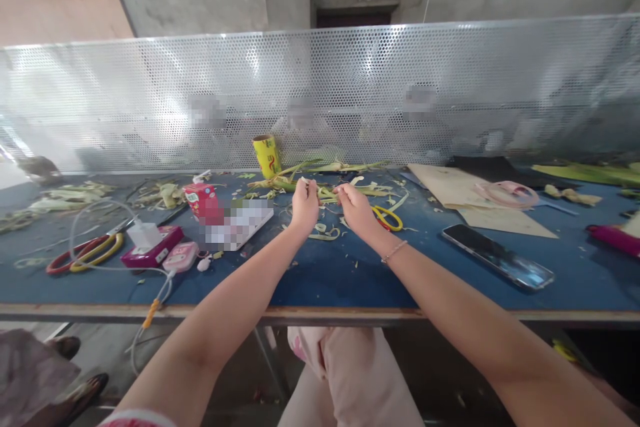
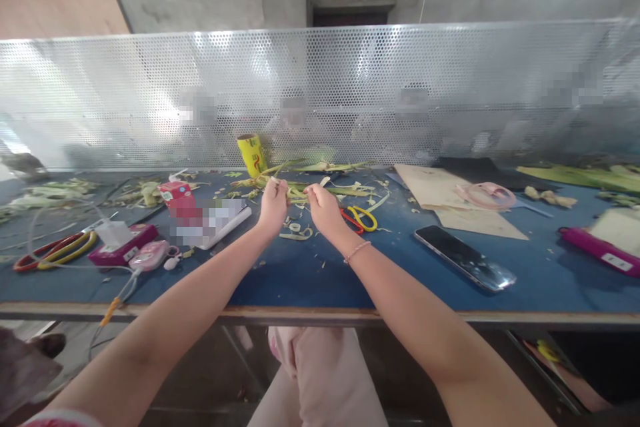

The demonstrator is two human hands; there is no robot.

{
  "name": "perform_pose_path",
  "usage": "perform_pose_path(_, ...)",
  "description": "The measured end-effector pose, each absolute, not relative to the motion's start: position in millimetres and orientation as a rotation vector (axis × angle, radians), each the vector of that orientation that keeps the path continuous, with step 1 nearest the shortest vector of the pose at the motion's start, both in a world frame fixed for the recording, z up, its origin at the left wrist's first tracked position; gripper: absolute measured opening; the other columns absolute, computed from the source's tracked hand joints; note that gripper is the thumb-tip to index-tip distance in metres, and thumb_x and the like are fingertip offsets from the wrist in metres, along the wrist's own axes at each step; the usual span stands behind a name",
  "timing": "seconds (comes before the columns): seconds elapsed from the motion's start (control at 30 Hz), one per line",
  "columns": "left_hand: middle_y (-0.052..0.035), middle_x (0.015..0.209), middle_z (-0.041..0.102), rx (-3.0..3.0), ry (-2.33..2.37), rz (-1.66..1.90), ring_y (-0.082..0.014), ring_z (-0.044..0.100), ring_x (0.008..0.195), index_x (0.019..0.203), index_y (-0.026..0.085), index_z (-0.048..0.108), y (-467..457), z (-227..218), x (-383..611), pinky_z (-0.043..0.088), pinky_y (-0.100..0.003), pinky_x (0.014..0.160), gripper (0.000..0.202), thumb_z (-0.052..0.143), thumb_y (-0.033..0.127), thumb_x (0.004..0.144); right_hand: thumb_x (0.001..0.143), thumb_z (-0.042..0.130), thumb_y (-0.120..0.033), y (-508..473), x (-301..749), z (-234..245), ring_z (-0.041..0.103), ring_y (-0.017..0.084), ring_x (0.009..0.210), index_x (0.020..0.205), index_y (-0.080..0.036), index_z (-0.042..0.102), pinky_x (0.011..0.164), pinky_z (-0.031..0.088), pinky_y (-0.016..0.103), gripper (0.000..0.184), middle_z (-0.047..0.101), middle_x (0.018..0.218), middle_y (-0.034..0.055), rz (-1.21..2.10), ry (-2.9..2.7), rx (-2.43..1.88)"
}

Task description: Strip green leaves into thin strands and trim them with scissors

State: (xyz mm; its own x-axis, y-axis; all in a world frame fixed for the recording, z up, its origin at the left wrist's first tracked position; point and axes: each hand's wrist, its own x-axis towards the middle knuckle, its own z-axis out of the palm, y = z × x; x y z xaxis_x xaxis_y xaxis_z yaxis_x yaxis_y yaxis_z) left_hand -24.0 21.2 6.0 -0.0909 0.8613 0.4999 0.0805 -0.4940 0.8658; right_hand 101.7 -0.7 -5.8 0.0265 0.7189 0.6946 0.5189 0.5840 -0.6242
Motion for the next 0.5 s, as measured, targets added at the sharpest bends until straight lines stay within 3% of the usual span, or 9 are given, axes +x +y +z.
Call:
perform_pose_path(0.2, 0.0065, 0.051, 0.036, 1.567, 1.098, 1.772, -0.0080, 0.039, 0.045, 0.074, 0.021, 0.039, 27.3, 3.5, -25.8, 0.032, -0.022, 0.050, 0.018, 0.041, 0.030, 0.089, 0.086, 0.034, -0.038, -8.2, 95.4, -3.1, 0.045, 0.015, 0.059, 0.072, -0.022, 0.037, 0.060, 0.032, 0.028, 0.021, 0.042, 0.060, -0.0021, 0.178, -1.635, -1.069)
perform_pose_path(0.5, 0.0067, 0.052, 0.037, 1.713, 1.064, 1.800, -0.0080, 0.039, 0.044, 0.076, 0.021, 0.038, 23.9, 6.5, -29.2, 0.032, -0.023, 0.049, 0.016, 0.040, 0.030, 0.089, 0.086, 0.038, -0.039, -6.6, 96.0, -2.0, 0.040, 0.014, 0.057, 0.067, -0.022, 0.037, 0.057, 0.029, 0.027, 0.025, 0.039, 0.056, -0.0038, 0.288, -1.487, -1.125)
